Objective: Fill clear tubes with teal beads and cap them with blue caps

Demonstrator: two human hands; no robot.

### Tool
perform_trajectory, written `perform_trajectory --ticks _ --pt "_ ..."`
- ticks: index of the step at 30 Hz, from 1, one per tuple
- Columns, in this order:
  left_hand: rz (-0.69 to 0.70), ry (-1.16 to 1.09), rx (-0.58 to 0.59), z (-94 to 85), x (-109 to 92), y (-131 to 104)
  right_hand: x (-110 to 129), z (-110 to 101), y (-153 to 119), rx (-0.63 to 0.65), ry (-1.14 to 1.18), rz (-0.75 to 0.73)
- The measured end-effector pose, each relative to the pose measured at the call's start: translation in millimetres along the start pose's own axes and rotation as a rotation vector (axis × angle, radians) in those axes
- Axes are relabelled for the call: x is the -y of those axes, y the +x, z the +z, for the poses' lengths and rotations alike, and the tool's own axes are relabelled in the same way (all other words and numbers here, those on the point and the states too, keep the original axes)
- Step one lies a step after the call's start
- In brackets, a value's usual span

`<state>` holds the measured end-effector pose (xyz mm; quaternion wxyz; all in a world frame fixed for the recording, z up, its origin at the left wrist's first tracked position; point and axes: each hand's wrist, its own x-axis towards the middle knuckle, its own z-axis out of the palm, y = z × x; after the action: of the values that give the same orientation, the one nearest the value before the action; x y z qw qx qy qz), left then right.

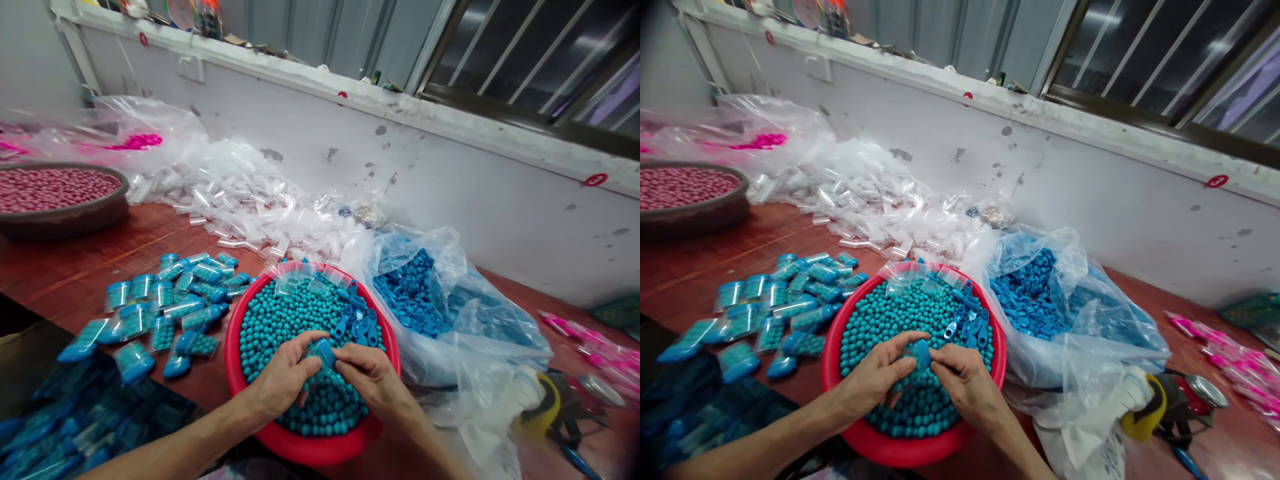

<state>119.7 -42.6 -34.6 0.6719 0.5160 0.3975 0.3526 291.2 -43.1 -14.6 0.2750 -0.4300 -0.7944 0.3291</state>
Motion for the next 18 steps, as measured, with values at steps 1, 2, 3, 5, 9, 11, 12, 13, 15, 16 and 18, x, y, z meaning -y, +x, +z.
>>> perform_trajectory --ticks 1,2,3,5,9,11,12,13,15,16,18 --pt "0.008 0.020 -0.008 1.0 -1 0 1 -1 -1 0.008 -0.034 -0.029" --pt "0.014 0.047 -0.021 1.8 -2 -1 1 -2 -3 0.012 -0.075 -0.060" --pt "0.017 0.075 -0.037 2.3 -3 -1 1 -3 -4 0.011 -0.115 -0.091" --pt "0.016 0.106 -0.044 2.7 -3 -3 1 -5 -6 0.015 -0.151 -0.133" --pt "-0.032 0.051 0.014 5.8 2 -1 -3 2 -7 -0.027 -0.039 -0.071" --pt "-0.048 0.050 -0.078 10.0 4 1 -3 12 -6 -0.144 -0.011 -0.031" --pt "-0.045 0.063 -0.136 12.3 4 2 -3 18 -7 -0.201 -0.015 -0.028" --pt "-0.038 0.078 -0.185 14.1 4 2 -2 23 -7 -0.243 -0.023 -0.031" --pt "-0.024 0.097 -0.212 15.4 2 3 -1 26 -9 -0.274 -0.021 -0.036" --pt "-0.027 0.100 -0.192 14.6 1 3 -1 23 -9 -0.263 0.001 -0.022" --pt "-0.055 0.096 -0.101 10.5 -4 3 -1 11 -9 -0.191 0.105 0.046"
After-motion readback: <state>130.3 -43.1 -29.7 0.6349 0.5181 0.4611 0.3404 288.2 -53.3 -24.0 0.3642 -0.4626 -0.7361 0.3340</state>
